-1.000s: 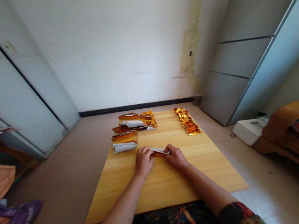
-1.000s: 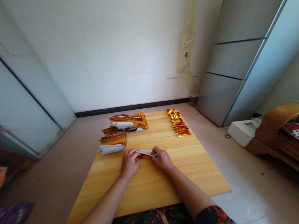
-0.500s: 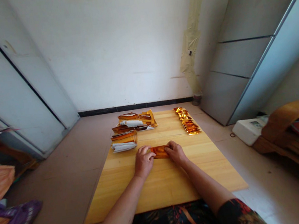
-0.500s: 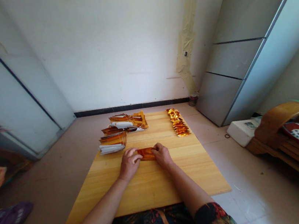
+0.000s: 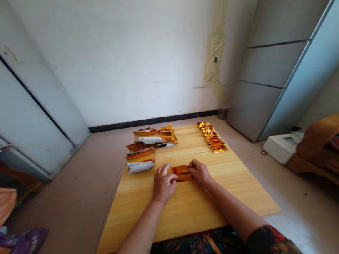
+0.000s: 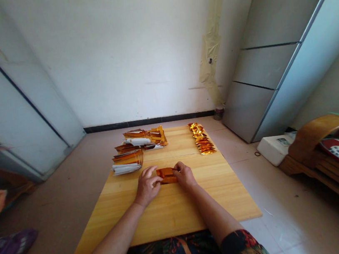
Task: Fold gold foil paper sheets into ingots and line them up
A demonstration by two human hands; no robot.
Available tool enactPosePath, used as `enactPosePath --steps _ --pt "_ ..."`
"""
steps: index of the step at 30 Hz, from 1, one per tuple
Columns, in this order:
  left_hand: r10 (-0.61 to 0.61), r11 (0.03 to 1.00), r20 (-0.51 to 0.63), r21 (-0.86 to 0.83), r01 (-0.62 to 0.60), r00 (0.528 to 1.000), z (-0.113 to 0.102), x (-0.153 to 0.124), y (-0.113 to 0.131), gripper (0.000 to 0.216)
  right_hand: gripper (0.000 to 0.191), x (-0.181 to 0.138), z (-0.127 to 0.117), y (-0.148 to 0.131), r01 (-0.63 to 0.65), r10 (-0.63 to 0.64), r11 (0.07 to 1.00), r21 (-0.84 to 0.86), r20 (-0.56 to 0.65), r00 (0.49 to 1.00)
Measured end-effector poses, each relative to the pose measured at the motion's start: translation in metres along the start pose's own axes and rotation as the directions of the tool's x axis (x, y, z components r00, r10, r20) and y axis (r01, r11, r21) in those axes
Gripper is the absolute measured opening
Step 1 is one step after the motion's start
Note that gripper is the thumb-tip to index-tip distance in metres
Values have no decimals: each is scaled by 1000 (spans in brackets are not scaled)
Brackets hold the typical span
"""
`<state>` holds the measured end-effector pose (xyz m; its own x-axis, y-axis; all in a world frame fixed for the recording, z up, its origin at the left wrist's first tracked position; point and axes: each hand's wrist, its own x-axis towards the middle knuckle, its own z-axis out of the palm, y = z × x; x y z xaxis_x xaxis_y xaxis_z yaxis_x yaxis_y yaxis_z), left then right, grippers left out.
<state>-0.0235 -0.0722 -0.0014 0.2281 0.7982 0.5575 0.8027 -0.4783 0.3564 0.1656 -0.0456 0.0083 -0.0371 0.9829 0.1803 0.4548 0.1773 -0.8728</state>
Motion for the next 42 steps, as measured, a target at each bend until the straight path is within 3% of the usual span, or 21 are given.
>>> enactPosePath --steps 6,10,17,21,25,28,29,32,34,38,42 --pt "-39 999 -33 -32 38 999 -1 0 -1 32 15 0 1 3 35 -33 998 60 -34 999" --pt "-37 999 -27 -1 37 999 1 -1 -2 23 12 2 0 7 41 -40 992 121 -15 999" --pt "-3 995 47 97 -1 999 0 0 6 18 4 -3 -2 9 23 -22 999 -30 4 1000" --pt "4 993 93 117 -15 996 -1 0 8 15 19 -2 -3 10 35 -35 992 -121 2 999" --pt "-14 991 110 132 0 994 1 -1 7 16 35 -4 -8 13 -35 26 992 -118 -72 997" --pt "-32 994 118 111 19 992 3 -1 6 27 16 -11 -18 14 -15 -10 986 -167 -150 989" --pt "-31 994 121 103 19 992 3 -1 6 31 10 -14 -21 14 20 -49 979 -203 -140 989" --pt "-13 994 136 106 -1 991 3 -1 7 32 23 -24 -28 16 138 -145 951 -278 -7 989" --pt "0 993 147 113 -17 989 3 -1 7 28 22 -27 -29 16 181 -170 941 -286 63 983" --pt "7 989 174 146 -33 985 3 -1 10 32 26 -26 -26 15 189 -164 900 -392 97 982" --pt "-12 986 187 167 -20 982 2 -1 12 33 31 -27 -23 10 200 -136 771 -605 150 979"
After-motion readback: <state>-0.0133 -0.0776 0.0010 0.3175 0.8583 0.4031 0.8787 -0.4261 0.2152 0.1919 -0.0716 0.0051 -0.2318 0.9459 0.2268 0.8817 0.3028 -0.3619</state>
